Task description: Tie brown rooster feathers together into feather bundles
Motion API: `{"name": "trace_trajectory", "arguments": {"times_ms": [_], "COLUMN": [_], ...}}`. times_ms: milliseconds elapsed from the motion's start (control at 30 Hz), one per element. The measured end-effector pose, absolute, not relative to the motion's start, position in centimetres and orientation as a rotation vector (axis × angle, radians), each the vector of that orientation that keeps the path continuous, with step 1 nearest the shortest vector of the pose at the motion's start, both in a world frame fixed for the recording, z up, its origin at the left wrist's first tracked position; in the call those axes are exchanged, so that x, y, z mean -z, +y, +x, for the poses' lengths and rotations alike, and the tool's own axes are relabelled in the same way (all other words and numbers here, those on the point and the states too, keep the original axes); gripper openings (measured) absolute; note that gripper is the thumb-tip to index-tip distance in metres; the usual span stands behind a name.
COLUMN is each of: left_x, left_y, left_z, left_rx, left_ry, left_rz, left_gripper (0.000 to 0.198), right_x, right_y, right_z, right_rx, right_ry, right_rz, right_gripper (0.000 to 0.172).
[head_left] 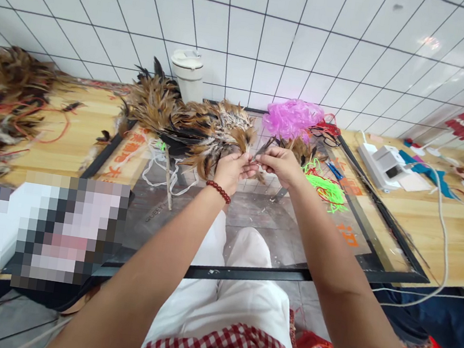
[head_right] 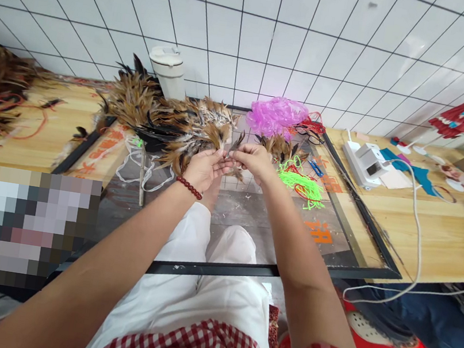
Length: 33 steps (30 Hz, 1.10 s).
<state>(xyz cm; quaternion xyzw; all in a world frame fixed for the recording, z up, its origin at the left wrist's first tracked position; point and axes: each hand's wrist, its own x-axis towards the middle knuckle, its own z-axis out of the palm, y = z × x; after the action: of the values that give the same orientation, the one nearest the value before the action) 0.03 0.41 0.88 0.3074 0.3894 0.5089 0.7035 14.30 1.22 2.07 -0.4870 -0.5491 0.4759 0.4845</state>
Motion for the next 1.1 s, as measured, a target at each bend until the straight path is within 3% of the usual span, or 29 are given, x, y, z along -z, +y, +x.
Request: {"name": "trace_trajectory", "arguments": {"times_ms": [167, 367, 500, 633, 867, 1100], "left_x": [-0.6, -0.3, -0.1, -0.2, -0.4, 0.7], "left_y": [0.5, 0.4, 0.9, 1.8, 2.3, 2.6], "left_z": [0.3, 0.4, 0.3, -0.1, -0.6, -0.6], "left_rx": [-1.118, -1.083, -1.107, -1.376, -1.57, -1.516], "left_ry": [0.905, 0.897, 0.904, 0.916, 0.94, 1.065], "left_rz": [0.79, 0.902, 0.99, 0.837, 0.724, 0.901], "left_gripper": [0.018, 0.022, 0.021, 0.014, 0.013, 0.013], "right_x": [-1.5, -1.6, -1.2, -0.4, 0.1, -0.5], "right_y": [1.6, 1.6, 2.0, 2.1, 0.8, 0.1], "right_z": [14.4, 14.4, 14.4, 14.6, 12.6, 12.1], "right_rx": [-0.885, -0.887, -0.856, -0.541, 0.025, 0.29], "right_ry": [-1.542, -1.431, -1.429, -1.676, -2.443, -2.449], "right_rz": [-1.16, -1.144, -1.162, -1.393, -1.334, -1.456], "right_gripper": [0.028, 0.034, 0.024, 0.011, 0.023, 0.025]}}
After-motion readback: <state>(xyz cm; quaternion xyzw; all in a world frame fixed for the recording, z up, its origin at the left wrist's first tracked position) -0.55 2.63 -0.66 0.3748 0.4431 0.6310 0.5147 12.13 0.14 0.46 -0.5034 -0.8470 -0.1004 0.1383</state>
